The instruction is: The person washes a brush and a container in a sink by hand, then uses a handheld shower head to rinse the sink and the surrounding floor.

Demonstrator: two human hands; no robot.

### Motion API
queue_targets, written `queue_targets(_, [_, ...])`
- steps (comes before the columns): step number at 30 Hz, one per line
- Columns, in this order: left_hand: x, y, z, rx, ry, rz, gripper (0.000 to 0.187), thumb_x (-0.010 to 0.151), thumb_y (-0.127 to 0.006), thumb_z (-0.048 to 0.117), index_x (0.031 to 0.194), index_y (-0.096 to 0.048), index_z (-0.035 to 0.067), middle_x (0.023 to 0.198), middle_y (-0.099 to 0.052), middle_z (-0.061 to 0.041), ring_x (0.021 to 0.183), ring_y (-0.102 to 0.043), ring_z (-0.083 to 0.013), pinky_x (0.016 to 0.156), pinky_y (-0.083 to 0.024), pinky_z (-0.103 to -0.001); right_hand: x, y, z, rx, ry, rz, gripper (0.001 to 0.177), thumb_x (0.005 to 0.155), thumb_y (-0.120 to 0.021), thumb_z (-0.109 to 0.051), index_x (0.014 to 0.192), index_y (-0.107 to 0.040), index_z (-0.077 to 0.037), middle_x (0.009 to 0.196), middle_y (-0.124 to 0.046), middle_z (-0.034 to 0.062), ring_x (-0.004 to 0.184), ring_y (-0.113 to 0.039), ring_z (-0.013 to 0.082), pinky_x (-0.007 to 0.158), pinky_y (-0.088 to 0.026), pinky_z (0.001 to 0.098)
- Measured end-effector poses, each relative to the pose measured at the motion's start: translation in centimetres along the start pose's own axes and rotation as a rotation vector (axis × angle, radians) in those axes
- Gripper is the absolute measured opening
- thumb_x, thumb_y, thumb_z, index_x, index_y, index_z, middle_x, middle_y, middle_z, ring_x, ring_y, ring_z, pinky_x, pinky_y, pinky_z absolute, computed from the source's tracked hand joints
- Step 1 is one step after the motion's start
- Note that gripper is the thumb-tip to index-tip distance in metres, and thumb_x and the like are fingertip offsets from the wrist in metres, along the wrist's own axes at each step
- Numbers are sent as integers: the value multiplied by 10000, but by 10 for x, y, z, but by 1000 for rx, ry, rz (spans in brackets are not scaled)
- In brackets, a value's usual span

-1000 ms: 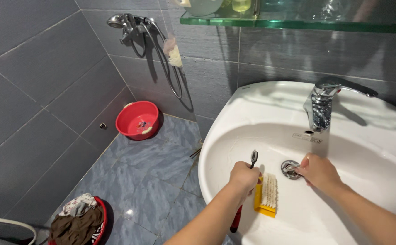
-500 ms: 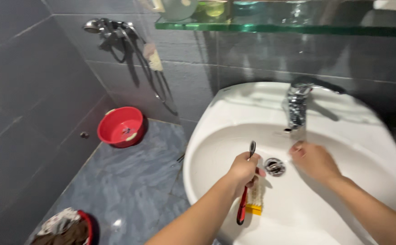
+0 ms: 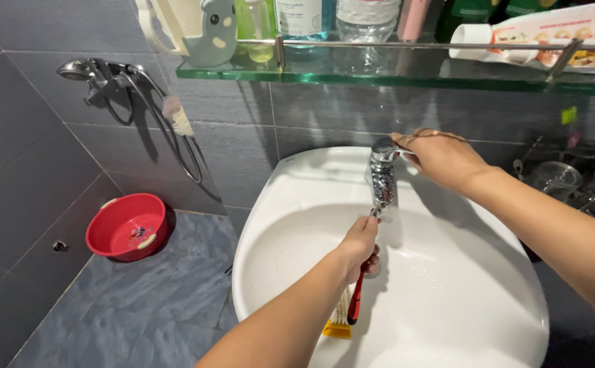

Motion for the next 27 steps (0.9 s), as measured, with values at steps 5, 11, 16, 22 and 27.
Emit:
queue_targets(5, [1,-6,2,-53,-32,-54,382,1071,-346,509,1310,-528,275,814,-459,-8,597,-418,-118,494,-403,-271,29,-11,12,-10,154,-48,445,945,-559,-174,1390,-587,-170,1264,-662,92,1178,-597,345,1015,-459,459])
queue_targets(11, [1,-14,-7,-232,-78,-91,310,1081,-377,419,1276,-523,226,826,-448,12,612,-414,-111,507,-369,-272,52,-14,18,-157,204,-236,451,926,-618,-165,1376,-594,-178,1313,-648,52,1275,-549,278,1096,-435,411])
queue_targets(16, [1,-14,-11,-245,-101,-28,251,1070,-412,332,1214,-551,180,812,-424,-1,622,-418,-119,530,-401,-277,49,-11,21,-87,152,-225,488,907,-669,-233,1389,-600,-191,1325,-646,63,1270,-550,282,1095,-428,406])
queue_targets(22, [11,-2,-21,-146,-186,29,345,1076,-430,414,1132,-602,120,864,-507,4,702,-512,-105,639,-488,-251,-18,-25,31,542,-195,272,369,1027,-585,-317,1260,-709,-60,1171,-717,123,1035,-672,243,923,-511,381])
queue_targets(27, [30,2,-31,-125,-222,-7,370,1073,-454,435,1167,-612,114,922,-563,2,749,-548,-97,671,-480,-254,-84,-128,20,1367,-764,319,395,1077,-478,-327,1031,-717,-15,872,-742,73,765,-667,164,691,-532,282])
Point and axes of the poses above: each hand's wrist, its own x-axis towards the middle knuckle, its own y-axis out of the back of the hand, z = x × y, the point moved 4 cm from there along x, towards the middle knuckle
